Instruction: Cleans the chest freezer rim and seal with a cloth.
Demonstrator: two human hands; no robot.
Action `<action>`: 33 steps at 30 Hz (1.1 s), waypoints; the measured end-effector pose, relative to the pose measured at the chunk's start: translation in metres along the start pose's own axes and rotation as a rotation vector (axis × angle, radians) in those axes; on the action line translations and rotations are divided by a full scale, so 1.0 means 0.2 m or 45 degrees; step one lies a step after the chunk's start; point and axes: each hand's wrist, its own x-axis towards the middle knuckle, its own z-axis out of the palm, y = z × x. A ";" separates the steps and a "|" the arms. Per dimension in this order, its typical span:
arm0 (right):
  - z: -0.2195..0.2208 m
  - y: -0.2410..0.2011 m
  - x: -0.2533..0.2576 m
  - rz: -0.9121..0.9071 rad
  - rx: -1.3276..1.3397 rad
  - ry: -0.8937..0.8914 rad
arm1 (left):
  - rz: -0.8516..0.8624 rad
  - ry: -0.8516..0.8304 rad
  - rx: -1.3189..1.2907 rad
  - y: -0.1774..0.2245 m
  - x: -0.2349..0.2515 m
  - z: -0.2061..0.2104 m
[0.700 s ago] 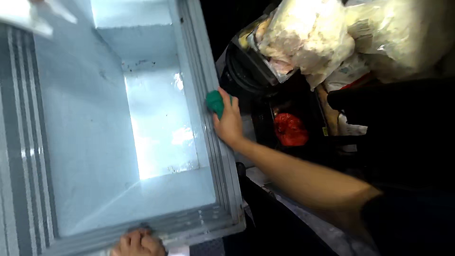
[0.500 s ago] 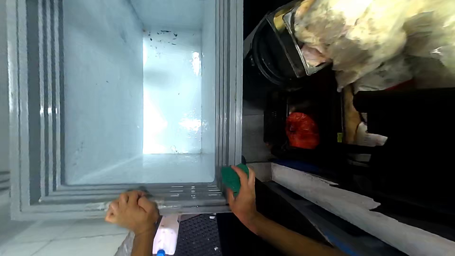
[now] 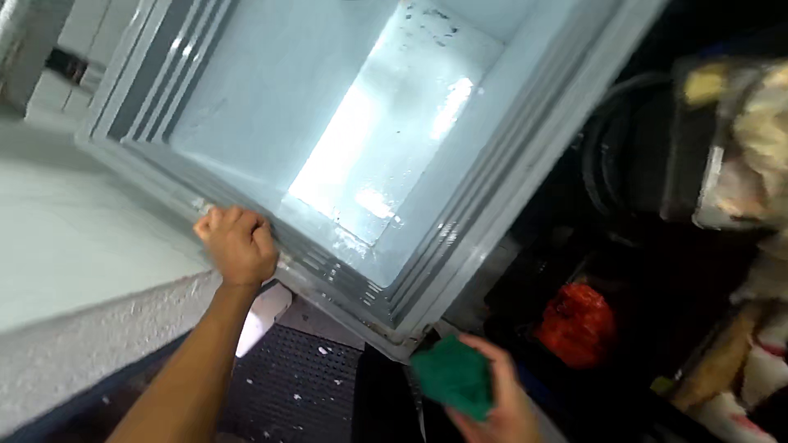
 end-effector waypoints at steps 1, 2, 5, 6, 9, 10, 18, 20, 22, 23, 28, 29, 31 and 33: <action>-0.13 0.00 0.12 -0.139 -0.107 -0.027 | 0.007 -0.015 0.012 0.00 0.01 -0.01; -0.25 0.00 0.27 -0.308 -0.227 -0.075 | 0.027 -0.062 0.028 0.00 0.02 -0.02; -0.49 -0.03 0.71 -0.800 -0.613 -0.428 | 0.203 -0.399 0.000 -0.06 0.15 -0.10; -0.52 -0.02 0.82 -0.942 -0.721 -0.562 | 0.226 -0.519 -0.050 -0.10 0.21 -0.12; -0.41 0.10 0.97 -1.282 -0.887 -0.771 | 0.048 -0.489 -0.141 -0.15 0.31 -0.12; -0.31 0.12 0.94 -1.311 -0.882 -0.748 | -0.016 -0.446 -0.125 -0.14 0.31 -0.11; 0.41 -0.01 0.35 -0.892 -0.585 -0.514 | -0.273 -0.348 -0.101 -0.07 0.26 -0.08; 0.34 0.03 0.34 -0.901 -0.311 -0.513 | -0.251 -0.356 -0.100 -0.07 0.25 -0.08; 0.30 0.06 0.36 -0.951 -0.112 -0.553 | -0.163 -0.335 -0.102 -0.09 0.29 -0.10; 0.30 0.06 0.36 -0.954 -0.049 -0.570 | -0.130 -0.310 -0.104 -0.10 0.28 -0.10; 0.67 -0.12 0.58 -1.016 0.018 -0.556 | -0.194 -0.372 -0.082 -0.07 0.28 -0.13; 0.82 -0.20 0.69 -1.048 0.059 -0.482 | -0.174 -0.375 -0.085 -0.09 0.27 -0.12; 1.03 -0.32 0.85 -1.048 0.176 -0.378 | 0.073 -0.143 -0.083 -0.24 0.26 0.01; 0.92 -0.29 0.77 -0.959 0.166 -0.454 | 0.397 0.347 -0.137 -0.42 0.28 0.24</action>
